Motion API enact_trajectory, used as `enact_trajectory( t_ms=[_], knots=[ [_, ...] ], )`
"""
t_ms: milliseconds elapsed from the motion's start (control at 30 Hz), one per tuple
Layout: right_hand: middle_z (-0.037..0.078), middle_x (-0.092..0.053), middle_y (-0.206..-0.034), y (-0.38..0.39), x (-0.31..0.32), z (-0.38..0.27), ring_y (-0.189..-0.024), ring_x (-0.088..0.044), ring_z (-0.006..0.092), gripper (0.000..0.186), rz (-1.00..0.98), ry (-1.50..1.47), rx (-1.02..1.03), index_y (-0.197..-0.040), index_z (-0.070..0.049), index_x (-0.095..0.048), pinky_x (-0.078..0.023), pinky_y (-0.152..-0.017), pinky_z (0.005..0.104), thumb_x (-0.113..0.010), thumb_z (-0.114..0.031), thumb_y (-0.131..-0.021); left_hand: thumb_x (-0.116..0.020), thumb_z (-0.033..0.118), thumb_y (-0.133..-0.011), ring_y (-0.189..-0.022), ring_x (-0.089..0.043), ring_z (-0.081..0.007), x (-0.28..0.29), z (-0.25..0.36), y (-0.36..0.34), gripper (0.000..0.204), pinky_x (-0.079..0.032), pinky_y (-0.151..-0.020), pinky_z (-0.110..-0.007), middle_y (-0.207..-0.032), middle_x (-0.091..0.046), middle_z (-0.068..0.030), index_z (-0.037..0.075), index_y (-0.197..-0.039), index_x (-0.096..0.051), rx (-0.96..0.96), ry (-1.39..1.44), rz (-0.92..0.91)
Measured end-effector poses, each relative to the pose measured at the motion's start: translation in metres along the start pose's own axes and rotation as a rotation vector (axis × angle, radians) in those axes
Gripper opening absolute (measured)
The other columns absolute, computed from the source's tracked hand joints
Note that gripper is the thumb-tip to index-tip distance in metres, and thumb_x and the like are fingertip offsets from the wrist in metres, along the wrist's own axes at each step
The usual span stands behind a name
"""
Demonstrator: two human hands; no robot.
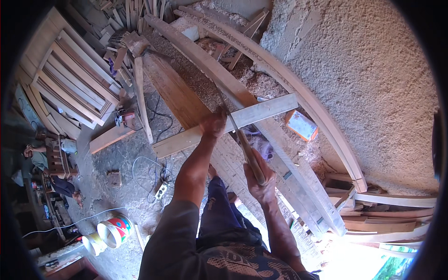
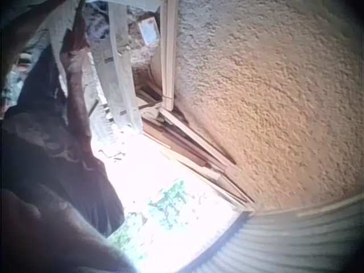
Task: The person marks a wooden plank with a pencil and then uses a hand saw to cut along the marked line. The person holds the plank steady with one hand while sawing with the other.
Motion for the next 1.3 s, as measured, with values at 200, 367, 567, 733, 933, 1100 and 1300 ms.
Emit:
enact_trajectory(
  t_ms=[200,367,567,733,933,1100,1300],
  knots=[
    [0.024,-0.07,-0.116,0.124,0.073,-0.029,-0.094,-0.074,0.0373,0.038,-0.018,0.484,0.273,-0.114,0.006,-0.071,-0.062,-0.074,0.0423,-0.075,-0.006,-0.078,-0.038,0.03,-0.103,-0.077,-0.073,-0.0343,-0.001,-0.008,0.006,0.031,-0.057,-0.065,-0.051,-0.086,-0.074,-0.0109,0.017,-0.12,-0.06,0.035,0.02,-0.03],
    [0.021,-0.071,-0.112,0.04,0.023,-0.009,-0.094,-0.074,0.0368,0.05,0.001,0.234,0.147,-0.138,-0.001,-0.056,-0.059,-0.077,0.0373,-0.071,-0.01,-0.09,-0.036,0.041,-0.104,-0.084,-0.073,-0.0354,0.006,0.0,0.005,0.037,-0.057,-0.073,-0.051,-0.09,-0.074,-0.0122,0.019,-0.114,-0.065,0.089,0.061,-0.059],
    [0.021,-0.07,-0.114,0.023,-0.003,0.009,-0.083,-0.073,0.0371,0.048,0.06,0.074,0.158,-0.136,-0.003,-0.057,-0.059,-0.065,0.0406,-0.07,-0.014,-0.091,-0.039,0.031,-0.103,-0.081,-0.073,-0.0359,-0.003,-0.006,0.001,0.032,-0.057,-0.067,-0.053,-0.086,-0.074,-0.0126,0.015,-0.125,-0.054,-0.027,-0.011,-0.039],
    [0.023,-0.07,-0.117,0.122,0.068,-0.032,-0.092,-0.074,0.037,0.047,-0.099,0.402,0.104,-0.13,-0.002,-0.064,-0.059,-0.074,0.0419,-0.072,-0.008,-0.084,-0.043,0.027,-0.101,-0.079,-0.073,-0.0354,0.008,-0.005,0.007,0.031,-0.056,-0.067,-0.055,-0.089,-0.074,-0.0122,0.017,-0.128,-0.053,0.097,0.097,-0.144],
    [0.021,-0.07,-0.116,-0.025,-0.028,0.021,-0.101,-0.072,0.0363,0.051,-0.002,0.0,0.0,-0.139,-0.007,-0.056,-0.058,-0.081,0.0392,-0.071,-0.015,-0.091,-0.044,0.028,-0.101,-0.075,-0.073,-0.0344,-0.009,-0.002,0.002,0.034,-0.056,-0.06,-0.053,-0.088,-0.074,-0.011,0.022,-0.133,-0.053,-0.052,-0.041,-0.01],
    [0.022,-0.071,-0.115,0.025,-0.003,0.021,-0.098,-0.072,0.0384,0.051,-0.046,0.104,-0.026,-0.137,-0.004,-0.057,-0.058,-0.08,0.0402,-0.072,-0.014,-0.089,-0.037,0.04,-0.104,-0.079,-0.072,-0.0374,-0.007,-0.005,0.002,0.038,-0.056,-0.066,-0.053,-0.087,-0.074,-0.0115,0.018,-0.128,-0.058,-0.025,0.01,-0.036],
    [0.022,-0.069,-0.12,0.115,0.054,-0.021,-0.103,-0.072,0.039,0.049,-0.101,0.377,0.118,-0.132,0.0,-0.061,-0.06,-0.085,0.0395,-0.073,-0.008,-0.086,-0.033,0.044,-0.106,-0.08,-0.071,-0.0396,0.008,-0.007,0.004,0.043,-0.056,-0.07,-0.054,-0.091,-0.074,-0.0127,0.017,-0.125,-0.06,0.085,0.122,-0.121]
  ],
)
Point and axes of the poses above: each hand's wrist, its own y-axis away from the middle knuckle, its own x-axis out of the back of the hand, z = x × y, the point moved 7 cm from there along -y, towards the middle knuckle
